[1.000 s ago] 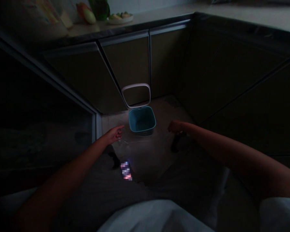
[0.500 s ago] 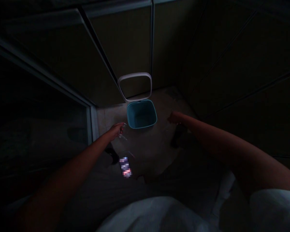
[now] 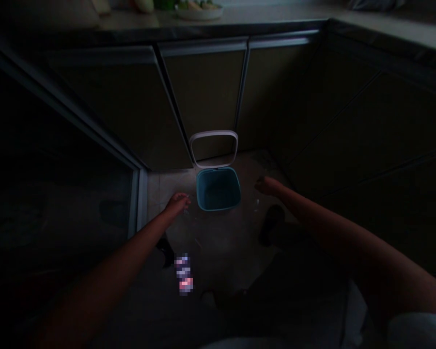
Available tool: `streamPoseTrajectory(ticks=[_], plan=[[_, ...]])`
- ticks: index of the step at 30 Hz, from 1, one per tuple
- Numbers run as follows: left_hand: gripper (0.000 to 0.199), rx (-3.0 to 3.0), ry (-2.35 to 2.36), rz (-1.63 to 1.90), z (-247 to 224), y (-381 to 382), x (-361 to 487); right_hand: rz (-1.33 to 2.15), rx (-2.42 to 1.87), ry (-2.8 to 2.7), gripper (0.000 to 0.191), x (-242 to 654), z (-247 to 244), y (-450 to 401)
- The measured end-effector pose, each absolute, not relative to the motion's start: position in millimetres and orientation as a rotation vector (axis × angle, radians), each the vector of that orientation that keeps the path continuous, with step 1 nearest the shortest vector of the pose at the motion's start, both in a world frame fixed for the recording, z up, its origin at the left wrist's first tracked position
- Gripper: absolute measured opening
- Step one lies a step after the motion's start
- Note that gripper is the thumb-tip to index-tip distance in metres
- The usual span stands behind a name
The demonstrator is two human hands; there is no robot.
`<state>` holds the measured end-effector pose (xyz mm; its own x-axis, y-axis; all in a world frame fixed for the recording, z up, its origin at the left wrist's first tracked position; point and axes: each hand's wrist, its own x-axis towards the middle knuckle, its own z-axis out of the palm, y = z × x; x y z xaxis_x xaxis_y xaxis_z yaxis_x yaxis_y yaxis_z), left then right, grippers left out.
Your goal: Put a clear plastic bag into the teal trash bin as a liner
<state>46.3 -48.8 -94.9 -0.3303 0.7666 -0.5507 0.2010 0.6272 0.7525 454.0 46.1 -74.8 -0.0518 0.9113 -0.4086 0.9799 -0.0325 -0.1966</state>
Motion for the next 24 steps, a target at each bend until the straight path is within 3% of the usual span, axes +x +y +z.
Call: streamPoseTrajectory(ticks=[3, 7, 10, 16, 24], plan=[[0.03, 0.825, 1.935, 0.735, -96, -46, 43, -0.619, 2.23, 2.126, 0.059, 425, -48, 92], [0.024, 0.875, 1.962, 0.738, -93, -43, 42, -0.864, 2.369, 2.234, 0.081, 384, -6, 149], [0.014, 0.91, 1.949, 0.734, -89, -41, 42, -0.946, 2.298, 2.333, 0.07, 368, 16, 165], [0.007, 0.96, 1.87, 0.71, -84, -38, 46, -0.631, 2.118, 2.5, 0.035, 379, 13, 121], [0.009, 1.026, 1.864, 0.658, -80, -45, 53, -0.764, 1.657, 2.382, 0.043, 405, -32, 6]])
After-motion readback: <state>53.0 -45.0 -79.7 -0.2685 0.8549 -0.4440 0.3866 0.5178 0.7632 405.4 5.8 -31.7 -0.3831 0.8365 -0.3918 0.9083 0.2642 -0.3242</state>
